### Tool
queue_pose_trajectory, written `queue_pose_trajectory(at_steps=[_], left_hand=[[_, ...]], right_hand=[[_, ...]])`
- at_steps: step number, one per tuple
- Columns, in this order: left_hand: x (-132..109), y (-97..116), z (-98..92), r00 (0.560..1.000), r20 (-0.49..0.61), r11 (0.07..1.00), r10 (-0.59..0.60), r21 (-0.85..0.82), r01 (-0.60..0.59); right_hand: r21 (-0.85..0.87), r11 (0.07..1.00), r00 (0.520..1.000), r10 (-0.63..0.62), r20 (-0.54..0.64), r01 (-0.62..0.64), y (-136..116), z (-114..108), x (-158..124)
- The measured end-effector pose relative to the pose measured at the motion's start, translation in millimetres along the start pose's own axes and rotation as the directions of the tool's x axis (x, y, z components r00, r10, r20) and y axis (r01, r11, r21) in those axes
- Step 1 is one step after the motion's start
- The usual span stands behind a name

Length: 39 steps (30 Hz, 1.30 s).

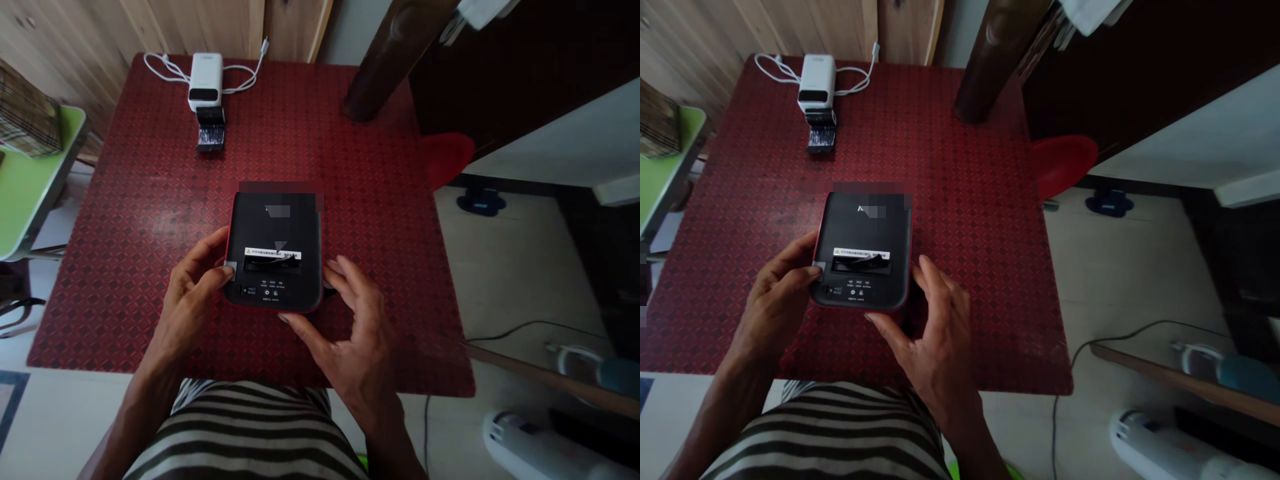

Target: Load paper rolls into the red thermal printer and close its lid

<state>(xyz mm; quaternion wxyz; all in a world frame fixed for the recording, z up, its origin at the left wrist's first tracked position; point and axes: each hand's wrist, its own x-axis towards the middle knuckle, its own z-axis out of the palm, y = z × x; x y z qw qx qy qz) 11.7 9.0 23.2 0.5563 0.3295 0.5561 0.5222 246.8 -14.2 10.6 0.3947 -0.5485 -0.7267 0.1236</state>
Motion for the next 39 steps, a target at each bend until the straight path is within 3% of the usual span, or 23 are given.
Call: queue_pose_trajectory(at_steps=[6,12,15,18,21,24,29,33,37,39], left_hand=[[0.0,2.3,4.6,1.0,-0.014,1.0,-0.005,0.0,0.005],[-1.6,-14.3,-3.3,0.996,0.002,0.993,0.089,0.081,-0.089],[-3.3,-18.4,-5.3,0.993,0.021,0.988,0.119,0.094,-0.121],[-4.1,-18.3,-5.5,0.989,0.043,0.984,0.14,0.103,-0.144],[-3.3,-20.6,-5.9,0.972,0.072,0.961,0.224,0.149,-0.232],[-2.0,-26.6,-7.7,0.938,0.103,0.909,0.33,0.234,-0.345],[-1.1,-33.5,-12.1,0.915,0.167,0.863,0.366,0.305,-0.402],[-0.3,-35.9,-13.8,0.912,0.18,0.87,0.369,0.277,-0.407],[1.4,-40.0,-14.4,0.905,0.183,0.866,0.385,0.267,-0.422],[2.3,-41.7,-14.7,0.901,0.184,0.861,0.393,0.269,-0.431]], right_hand=[[0.016,0.999,0.999,0.04,0.001,-0.04,-1.7,3.4,-3.5],[0.037,0.998,0.998,0.04,0.053,-0.042,0.7,-8.8,1.3],[0.024,1.0,0.996,-0.011,0.083,0.009,1.4,-27.5,15.7],[-0.029,0.989,0.986,-0.143,0.085,0.146,-2.1,-39.4,40.6],[-0.072,0.954,0.947,-0.277,0.161,0.291,-6.8,-32.1,70.8],[-0.093,0.922,0.883,-0.326,0.337,0.376,-12.2,-9.1,99.9],[-0.238,0.864,0.737,-0.201,0.645,0.444,-29.3,28.4,132.2],[-0.321,0.842,0.692,-0.084,0.717,0.434,-41.4,40.7,143.8],[-0.331,0.838,0.635,-0.025,0.772,0.434,-47.0,39.0,151.7],[-0.34,0.837,0.633,-0.01,0.774,0.429,-48.3,35.8,153.6]])
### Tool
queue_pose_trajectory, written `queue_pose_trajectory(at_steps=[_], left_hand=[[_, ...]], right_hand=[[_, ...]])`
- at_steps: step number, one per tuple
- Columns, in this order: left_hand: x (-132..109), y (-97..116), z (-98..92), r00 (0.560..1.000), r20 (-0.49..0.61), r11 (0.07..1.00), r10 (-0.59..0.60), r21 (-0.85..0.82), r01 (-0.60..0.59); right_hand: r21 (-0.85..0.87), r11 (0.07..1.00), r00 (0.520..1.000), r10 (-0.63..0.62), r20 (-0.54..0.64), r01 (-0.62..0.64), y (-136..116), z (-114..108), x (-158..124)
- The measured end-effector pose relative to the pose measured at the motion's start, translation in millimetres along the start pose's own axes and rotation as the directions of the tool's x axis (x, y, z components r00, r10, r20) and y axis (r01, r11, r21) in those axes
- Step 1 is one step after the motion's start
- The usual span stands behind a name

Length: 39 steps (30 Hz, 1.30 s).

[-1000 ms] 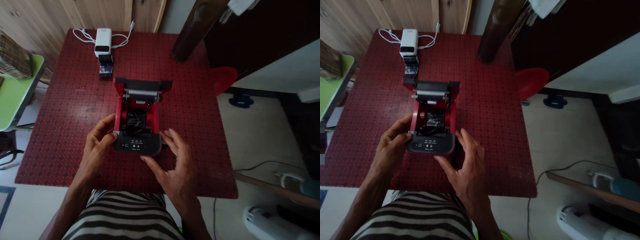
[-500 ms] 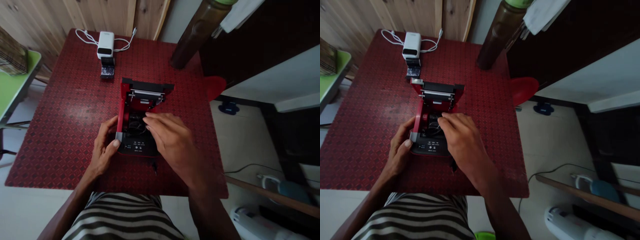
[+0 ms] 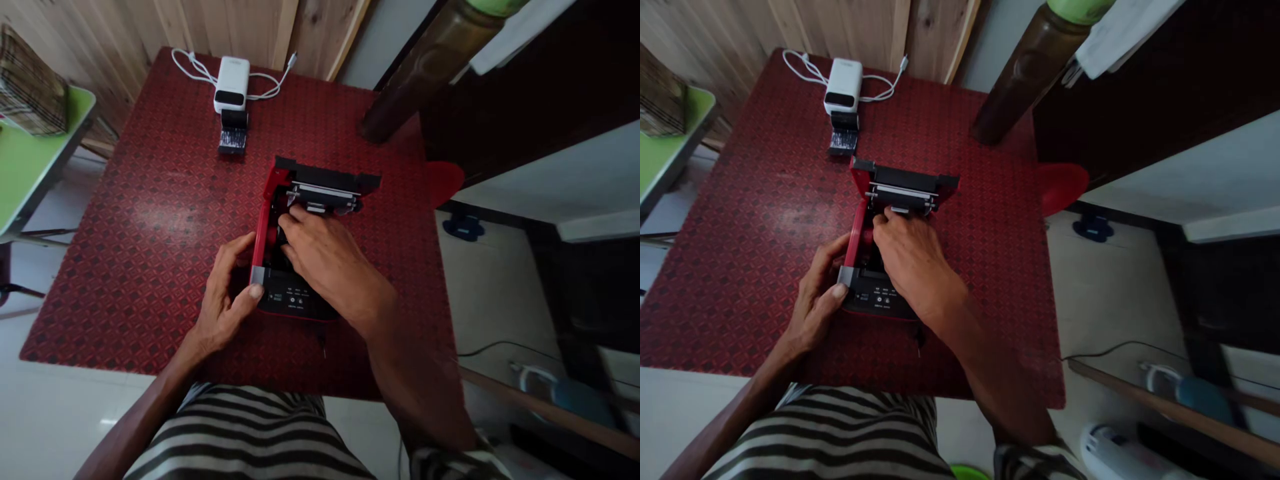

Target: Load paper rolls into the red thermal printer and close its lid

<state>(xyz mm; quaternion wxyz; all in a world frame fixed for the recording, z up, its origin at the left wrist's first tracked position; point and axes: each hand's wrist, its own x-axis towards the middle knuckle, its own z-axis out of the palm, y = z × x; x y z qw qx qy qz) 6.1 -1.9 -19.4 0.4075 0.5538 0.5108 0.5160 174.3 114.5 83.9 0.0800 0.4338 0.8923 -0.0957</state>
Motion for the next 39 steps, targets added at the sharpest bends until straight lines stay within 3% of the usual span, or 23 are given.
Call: queue_pose_trajectory(at_steps=[6,8,10,13,15,17,19,22,26,28,34,39], left_hand=[[0.7,-0.8,-0.3,1.0,0.003,1.0,0.009,0.018,-0.009],[0.7,-0.4,-0.6,1.0,0.0,0.999,0.016,0.033,-0.016],[0.2,-0.2,-0.9,1.0,0.002,0.999,0.008,0.041,-0.008],[-0.7,-0.3,-1.4,1.0,0.007,0.999,-0.01,0.039,0.009],[-1.0,-0.2,-1.5,1.0,0.004,0.999,-0.011,0.046,0.011],[-0.7,0.0,-1.5,1.0,-0.003,0.998,-0.003,0.058,0.003],[0.0,0.3,-1.3,1.0,-0.01,0.998,0.011,0.06,-0.011],[1.0,0.8,-0.9,0.999,-0.015,0.999,0.034,0.039,-0.034],[1.5,1.8,-0.9,0.999,-0.027,0.997,0.045,0.063,-0.044],[1.9,2.3,-0.9,0.998,-0.039,0.996,0.051,0.082,-0.047],[2.6,4.0,-0.2,0.999,-0.051,0.998,0.018,0.068,-0.014],[2.3,5.9,0.5,0.999,-0.043,0.998,0.009,0.058,-0.006]], right_hand=[[0.03,0.999,0.99,0.048,-0.136,-0.044,-3.4,0.2,-14.0],[0.052,0.998,0.969,0.048,-0.242,-0.036,-4.8,0.7,-27.3],[0.117,0.993,0.917,0.049,-0.395,-0.002,-2.1,-0.3,-47.3],[0.282,0.958,0.786,0.141,-0.601,0.043,16.6,-0.2,-80.2],[0.425,0.905,0.684,0.307,-0.662,0.005,38.6,7.0,-93.0],[0.604,0.797,0.523,0.524,-0.672,-0.021,63.6,23.3,-92.9],[0.744,0.664,0.371,0.676,-0.637,0.067,85.2,46.7,-81.7],[0.816,0.576,0.393,0.74,-0.546,0.049,101.5,83.3,-58.5],[0.852,0.523,0.575,0.706,-0.414,-0.029,97.3,113.7,-43.1],[0.853,0.52,0.619,0.683,-0.388,-0.038,93.3,119.9,-41.7],[0.855,0.514,0.668,0.66,-0.345,-0.067,94.8,122.0,-48.1],[0.847,0.515,0.668,0.677,-0.311,-0.128,88.1,115.5,-97.9]])
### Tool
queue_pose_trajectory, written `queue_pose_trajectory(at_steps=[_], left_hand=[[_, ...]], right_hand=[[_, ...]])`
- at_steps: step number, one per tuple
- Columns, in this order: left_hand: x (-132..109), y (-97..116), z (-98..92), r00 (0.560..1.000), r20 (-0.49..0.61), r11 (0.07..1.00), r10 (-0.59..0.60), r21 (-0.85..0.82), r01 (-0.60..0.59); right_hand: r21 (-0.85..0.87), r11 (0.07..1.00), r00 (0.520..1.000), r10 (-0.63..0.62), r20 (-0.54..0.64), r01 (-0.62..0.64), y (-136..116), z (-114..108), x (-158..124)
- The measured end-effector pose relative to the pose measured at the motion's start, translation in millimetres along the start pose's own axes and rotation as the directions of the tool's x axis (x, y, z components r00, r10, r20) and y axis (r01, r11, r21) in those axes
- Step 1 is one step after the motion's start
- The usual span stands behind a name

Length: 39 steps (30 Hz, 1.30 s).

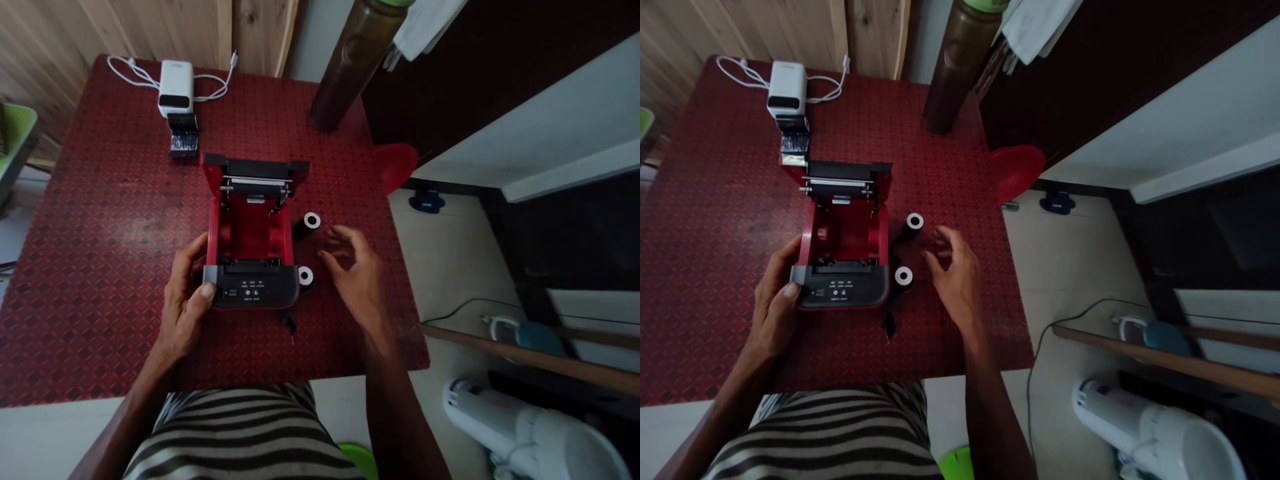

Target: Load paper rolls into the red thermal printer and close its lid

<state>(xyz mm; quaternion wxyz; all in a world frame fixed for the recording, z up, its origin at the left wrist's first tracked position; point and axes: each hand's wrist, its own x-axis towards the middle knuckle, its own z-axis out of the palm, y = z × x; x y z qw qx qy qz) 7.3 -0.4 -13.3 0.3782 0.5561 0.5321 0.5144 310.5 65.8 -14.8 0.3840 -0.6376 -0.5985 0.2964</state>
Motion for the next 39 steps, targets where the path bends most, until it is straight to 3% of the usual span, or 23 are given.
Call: queue_pose_trajectory(at_steps=[4,6,10,12,15,18,21,24,28,39], left_hand=[[-0.2,0.7,0.5,1.0,-0.003,1.0,-0.005,-0.008,0.005],[-0.3,0.4,0.5,1.0,0.0,1.0,-0.002,-0.004,0.002],[-0.8,-1.9,-0.2,1.0,0.011,1.0,0.025,-0.014,-0.025],[-1.2,-3.0,-0.5,0.999,0.02,1.0,0.025,-0.011,-0.025],[-1.9,-3.5,-0.6,1.0,0.025,1.0,0.011,0.02,-0.012],[-2.5,-3.2,-0.7,1.0,0.027,1.0,-0.007,0.026,0.007],[-3.1,-3.0,-1.1,0.999,0.037,0.999,-0.023,0.029,0.021],[-3.3,-3.1,-0.6,0.999,0.042,1.0,-0.021,0.008,0.02],[-3.0,-2.5,1.0,0.999,0.049,0.999,-0.019,-0.037,0.021],[-3.8,-2.5,2.2,0.998,0.057,0.999,-0.012,-0.047,0.014]], right_hand=[[-0.016,1.0,0.992,-0.003,0.128,0.005,-8.6,-13.4,-39.2],[-0.005,0.999,0.984,-0.038,0.176,0.04,-10.7,-4.2,-49.8],[-0.007,0.996,0.986,-0.085,0.142,0.087,-9.7,14.9,-52.3],[-0.016,0.995,0.988,-0.092,0.122,0.095,-14.5,8.1,-49.7],[-0.072,0.981,0.978,-0.173,0.114,0.181,-40.7,-20.0,-42.7],[-0.129,0.891,0.89,-0.406,0.207,0.436,-85.4,-38.4,-28.4],[-0.216,0.723,0.738,-0.554,0.385,0.656,-124.5,-23.3,-8.6],[-0.37,0.555,0.657,-0.514,0.551,0.745,-141.7,11.5,6.9],[-0.481,0.452,0.653,-0.406,0.639,0.751,-142.6,43.7,15.1],[-0.42,0.574,0.654,-0.289,0.699,0.703,-128.0,62.1,38.4]])
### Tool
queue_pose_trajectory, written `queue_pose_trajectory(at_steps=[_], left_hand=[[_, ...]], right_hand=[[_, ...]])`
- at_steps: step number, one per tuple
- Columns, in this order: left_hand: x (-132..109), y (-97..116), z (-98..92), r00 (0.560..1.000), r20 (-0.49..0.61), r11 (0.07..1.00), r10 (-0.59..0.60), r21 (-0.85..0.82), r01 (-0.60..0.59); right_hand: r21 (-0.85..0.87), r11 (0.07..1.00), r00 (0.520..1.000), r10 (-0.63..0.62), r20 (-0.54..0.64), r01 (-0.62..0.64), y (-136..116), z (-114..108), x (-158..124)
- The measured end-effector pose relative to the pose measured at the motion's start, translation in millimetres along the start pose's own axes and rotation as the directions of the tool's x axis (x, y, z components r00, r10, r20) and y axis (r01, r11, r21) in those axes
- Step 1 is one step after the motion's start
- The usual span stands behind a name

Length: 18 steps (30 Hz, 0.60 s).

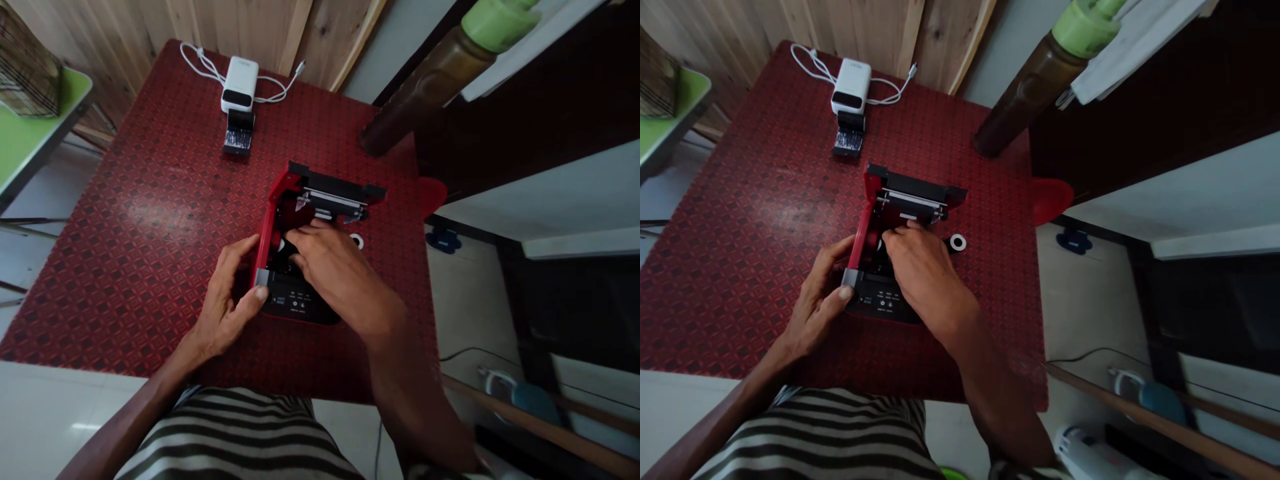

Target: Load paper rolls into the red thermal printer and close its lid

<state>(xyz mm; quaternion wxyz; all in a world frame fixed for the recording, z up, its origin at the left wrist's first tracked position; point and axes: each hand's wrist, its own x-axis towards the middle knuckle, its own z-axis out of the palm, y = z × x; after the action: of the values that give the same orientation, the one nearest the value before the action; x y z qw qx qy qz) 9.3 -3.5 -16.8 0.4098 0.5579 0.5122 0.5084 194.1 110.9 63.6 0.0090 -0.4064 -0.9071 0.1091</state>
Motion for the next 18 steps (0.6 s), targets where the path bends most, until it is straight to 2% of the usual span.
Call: queue_pose_trajectory(at_steps=[4,9,12,15,18], left_hand=[[-0.2,-0.4,-1.2,1.0,-0.004,1.0,-0.002,0.015,0.002],[1.5,0.6,-1.1,1.0,-0.009,1.0,-0.008,0.004,0.008],[1.0,3.2,-2.4,0.999,0.001,0.998,-0.05,-0.04,0.05],[0.6,8.4,-5.4,0.993,0.019,0.988,-0.116,-0.104,0.118],[8.9,16.9,-8.8,0.989,-0.023,0.982,-0.146,-0.124,0.142]], right_hand=[[0.021,0.999,0.999,0.024,0.044,-0.025,2.9,7.1,5.5],[0.103,0.994,0.999,0.027,0.031,-0.03,8.2,6.2,-1.4],[0.21,0.977,0.998,-0.033,-0.048,0.042,10.1,-4.3,-16.5],[0.326,0.928,0.982,-0.152,-0.113,0.181,9.7,-16.1,-30.9],[0.339,0.912,0.97,-0.191,-0.152,0.233,7.2,-19.6,-36.1]])
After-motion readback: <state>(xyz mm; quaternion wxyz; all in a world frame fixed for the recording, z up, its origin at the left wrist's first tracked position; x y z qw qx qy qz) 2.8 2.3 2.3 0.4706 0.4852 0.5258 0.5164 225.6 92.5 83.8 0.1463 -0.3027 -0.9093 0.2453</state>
